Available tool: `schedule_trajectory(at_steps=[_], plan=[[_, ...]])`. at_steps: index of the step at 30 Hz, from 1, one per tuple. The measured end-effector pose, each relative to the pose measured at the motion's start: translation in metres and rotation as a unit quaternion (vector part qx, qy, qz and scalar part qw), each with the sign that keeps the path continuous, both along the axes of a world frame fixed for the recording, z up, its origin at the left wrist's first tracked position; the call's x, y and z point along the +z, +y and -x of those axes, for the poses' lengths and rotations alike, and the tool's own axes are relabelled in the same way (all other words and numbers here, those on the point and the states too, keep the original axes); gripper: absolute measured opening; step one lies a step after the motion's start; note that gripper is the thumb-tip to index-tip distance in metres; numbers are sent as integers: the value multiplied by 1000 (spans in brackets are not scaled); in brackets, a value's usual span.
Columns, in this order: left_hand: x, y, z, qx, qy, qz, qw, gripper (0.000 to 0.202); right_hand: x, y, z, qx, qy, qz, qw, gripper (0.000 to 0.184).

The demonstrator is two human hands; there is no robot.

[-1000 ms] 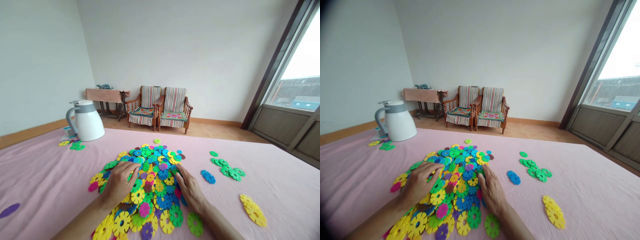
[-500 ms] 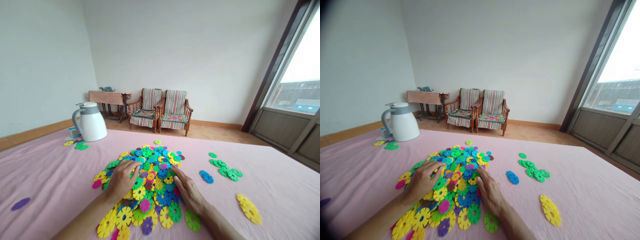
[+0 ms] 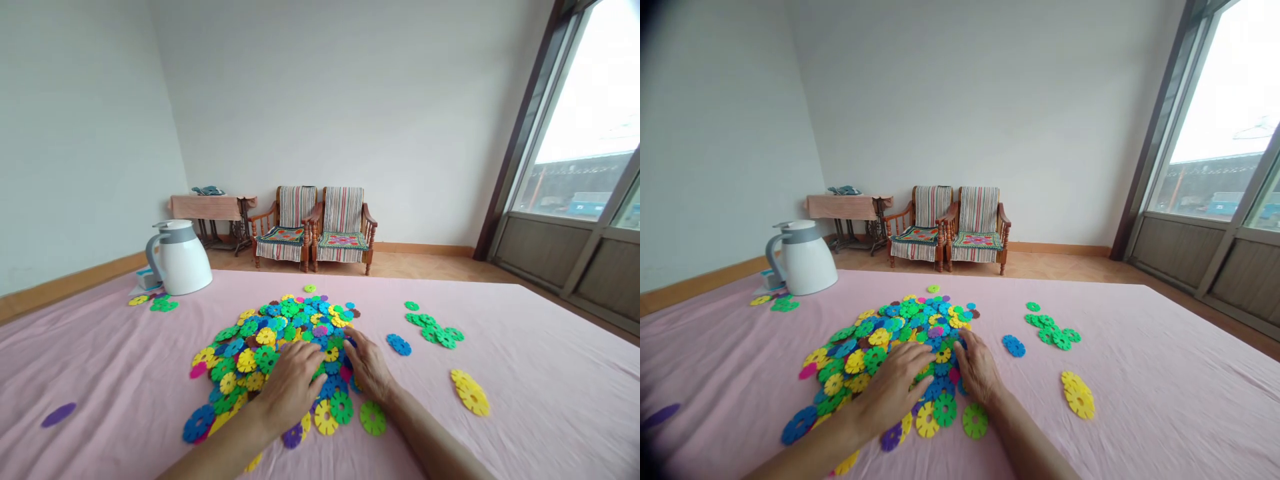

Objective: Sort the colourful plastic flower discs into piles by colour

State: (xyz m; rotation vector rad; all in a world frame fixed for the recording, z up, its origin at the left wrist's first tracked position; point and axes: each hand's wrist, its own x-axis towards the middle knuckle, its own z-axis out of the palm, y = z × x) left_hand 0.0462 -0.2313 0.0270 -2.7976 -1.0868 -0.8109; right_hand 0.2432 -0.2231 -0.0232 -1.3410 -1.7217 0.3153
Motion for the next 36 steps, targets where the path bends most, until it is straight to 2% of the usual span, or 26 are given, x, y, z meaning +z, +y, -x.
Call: schedule_trajectory(at_steps=[3,7,17,23,36], plan=[[-2,3,-13,19,1,-12,1000,27,-5,2,1,6,-35,-5,999,36],[-8,15,-15,32,-3,-35,999,24,-3,0,4,4,-51,-15,999,34],[-9,13,-9,-14,21,-102,994,18,0,-1,10,-19,-54,-8,998,30],[-3,8,-11,-47,21,-125,991,22,-3,0,11,-27,-47,-12,998,30],[5,7,-11,-66,15,-154,986,22,-11,2,12,-34,-38,-41,998,32]])
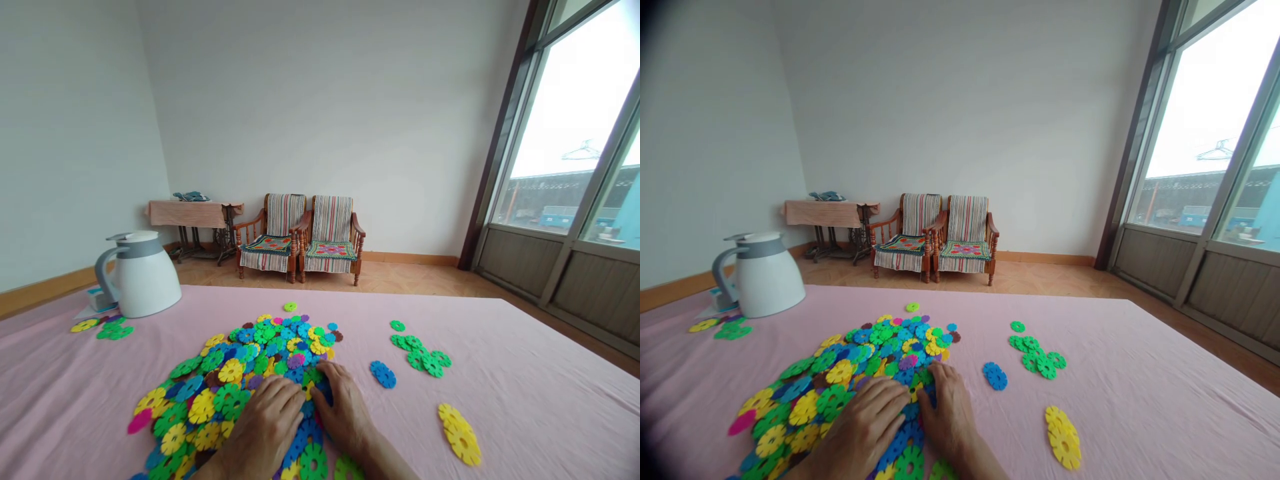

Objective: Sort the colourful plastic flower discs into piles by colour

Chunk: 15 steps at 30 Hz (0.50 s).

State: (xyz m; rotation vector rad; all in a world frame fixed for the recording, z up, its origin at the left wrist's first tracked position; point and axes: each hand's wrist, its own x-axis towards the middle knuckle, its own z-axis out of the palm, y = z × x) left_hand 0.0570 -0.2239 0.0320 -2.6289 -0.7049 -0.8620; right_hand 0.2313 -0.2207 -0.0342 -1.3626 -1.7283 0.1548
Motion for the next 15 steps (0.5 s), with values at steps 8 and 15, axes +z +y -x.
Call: schedule_trajectory(at_steps=[8,15], plan=[[0,2,-1,14,7,10,1000,23,1,-1,0,2,6,-5,1000,31],[-5,3,0,13,-4,12,1000,22,1,-1,0,4,16,-16,1000,31]])
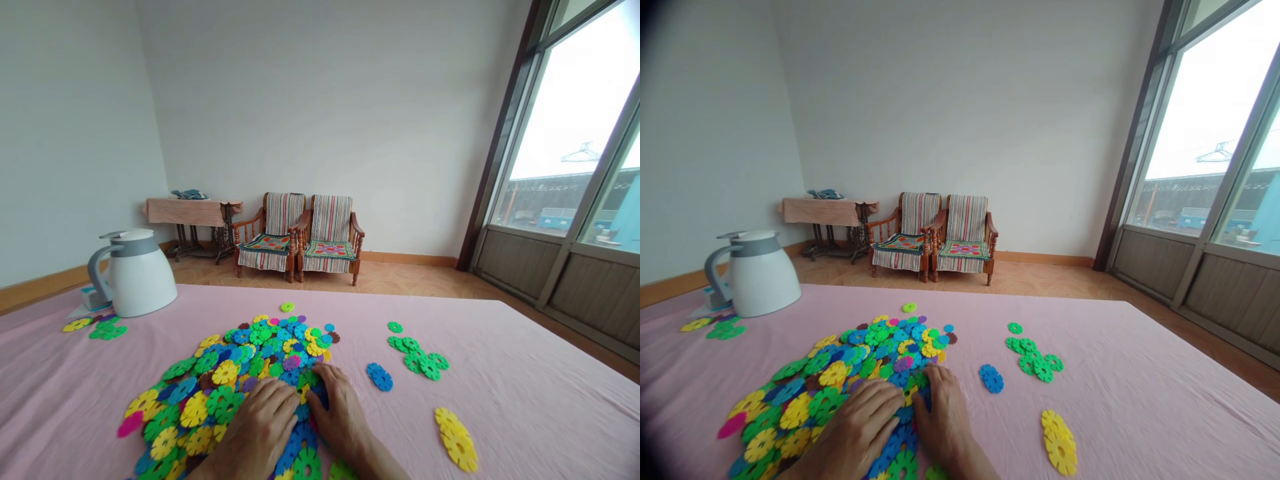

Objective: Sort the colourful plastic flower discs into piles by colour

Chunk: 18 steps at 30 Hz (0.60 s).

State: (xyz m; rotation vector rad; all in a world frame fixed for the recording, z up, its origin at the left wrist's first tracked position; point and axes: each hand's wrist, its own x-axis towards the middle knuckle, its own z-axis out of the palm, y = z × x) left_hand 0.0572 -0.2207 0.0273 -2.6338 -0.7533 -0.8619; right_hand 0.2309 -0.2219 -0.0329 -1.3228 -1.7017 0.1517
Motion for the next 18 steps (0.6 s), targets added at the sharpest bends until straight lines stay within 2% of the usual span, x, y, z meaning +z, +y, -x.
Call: schedule_trajectory(at_steps=[7,18], plan=[[1,1,0,0,9,7,1000,21,3,-2,0,-4,-15,15,1000,30],[2,-2,-1,10,4,23,1000,21,-2,-1,-1,0,-14,-11,1000,34]])
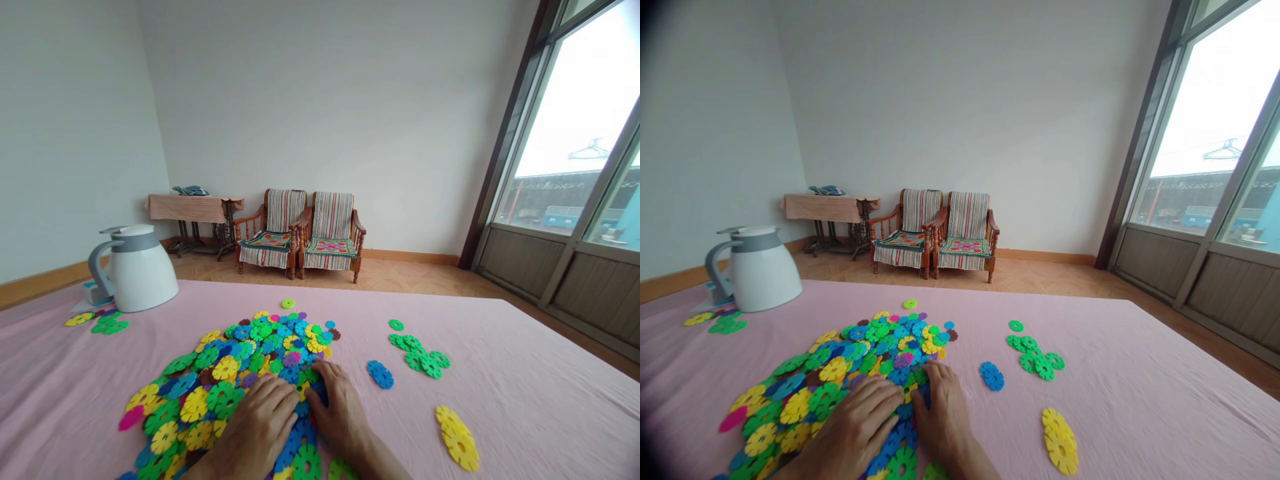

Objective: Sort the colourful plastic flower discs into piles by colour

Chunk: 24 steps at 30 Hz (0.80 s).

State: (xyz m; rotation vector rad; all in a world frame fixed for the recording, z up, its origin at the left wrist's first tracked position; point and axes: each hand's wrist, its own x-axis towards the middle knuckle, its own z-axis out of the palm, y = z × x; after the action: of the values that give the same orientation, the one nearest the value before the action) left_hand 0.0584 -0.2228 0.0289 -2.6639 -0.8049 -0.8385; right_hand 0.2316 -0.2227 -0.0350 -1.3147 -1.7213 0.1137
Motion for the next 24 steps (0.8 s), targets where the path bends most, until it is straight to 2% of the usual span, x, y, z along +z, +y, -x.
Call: schedule_trajectory(at_steps=[9,24], plan=[[-3,3,1,-1,8,-19,1000,21,5,0,1,0,7,22,1000,32],[-3,1,1,-1,-3,4,1000,22,5,-1,0,2,14,24,1000,31]])
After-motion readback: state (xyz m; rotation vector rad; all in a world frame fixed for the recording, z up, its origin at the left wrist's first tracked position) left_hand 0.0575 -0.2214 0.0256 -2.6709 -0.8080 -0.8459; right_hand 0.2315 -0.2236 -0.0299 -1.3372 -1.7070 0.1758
